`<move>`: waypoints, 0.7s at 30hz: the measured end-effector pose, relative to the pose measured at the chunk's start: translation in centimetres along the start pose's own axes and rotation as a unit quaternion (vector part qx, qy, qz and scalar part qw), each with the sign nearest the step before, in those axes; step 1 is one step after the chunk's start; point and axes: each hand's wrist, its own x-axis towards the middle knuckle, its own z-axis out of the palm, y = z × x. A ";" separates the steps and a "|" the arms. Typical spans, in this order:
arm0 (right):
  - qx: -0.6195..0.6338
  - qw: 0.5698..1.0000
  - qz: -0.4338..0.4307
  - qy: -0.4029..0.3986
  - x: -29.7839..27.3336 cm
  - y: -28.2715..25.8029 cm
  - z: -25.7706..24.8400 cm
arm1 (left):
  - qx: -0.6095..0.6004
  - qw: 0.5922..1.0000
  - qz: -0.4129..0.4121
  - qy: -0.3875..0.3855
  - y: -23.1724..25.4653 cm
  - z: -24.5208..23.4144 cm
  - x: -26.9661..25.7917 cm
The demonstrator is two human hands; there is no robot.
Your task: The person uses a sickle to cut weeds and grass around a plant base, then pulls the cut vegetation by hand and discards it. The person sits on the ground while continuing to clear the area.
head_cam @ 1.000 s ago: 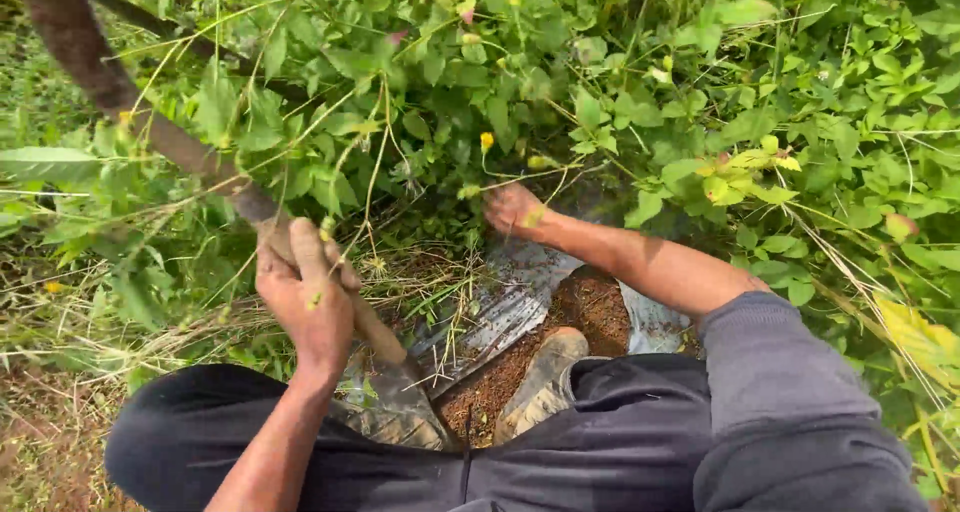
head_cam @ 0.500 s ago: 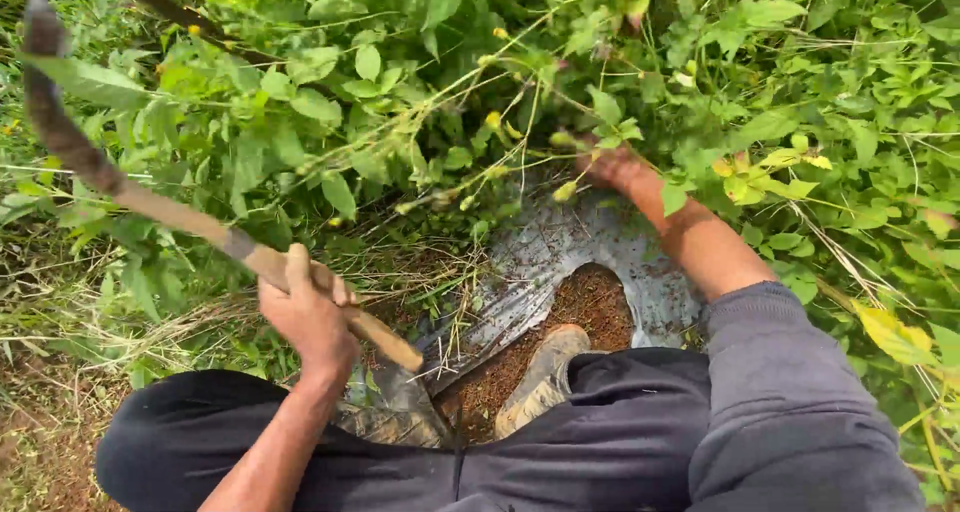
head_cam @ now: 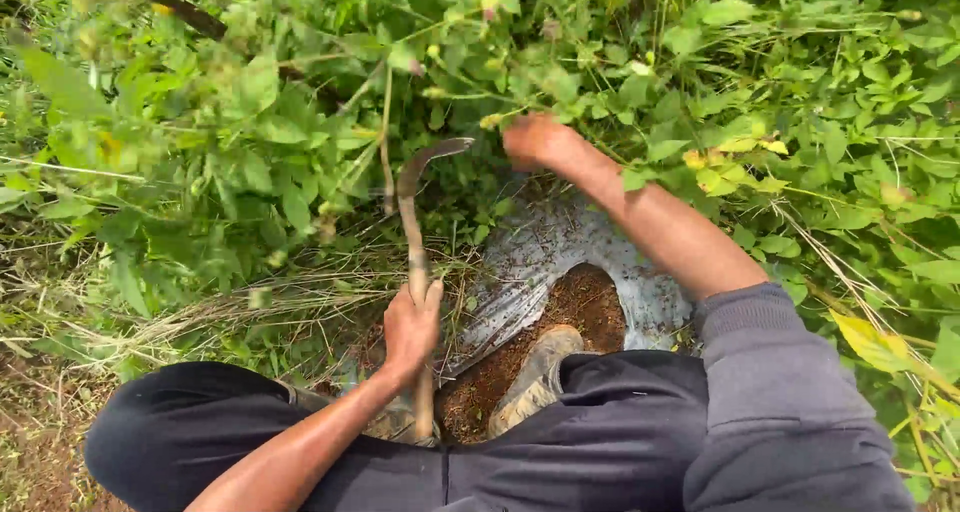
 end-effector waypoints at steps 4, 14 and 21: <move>0.042 0.993 0.085 0.067 10.6 4.1 -13.2 | -0.050 0.996 -0.063 0.023 -0.4 -0.1 1.0; 0.104 0.961 0.252 0.054 -6.6 3.4 5.1 | -0.032 0.997 -0.074 -0.006 -2.6 1.4 1.7; 0.009 0.962 0.246 -0.120 -2.7 13.9 -17.3 | 0.010 0.996 -0.056 -0.063 -0.8 1.9 0.9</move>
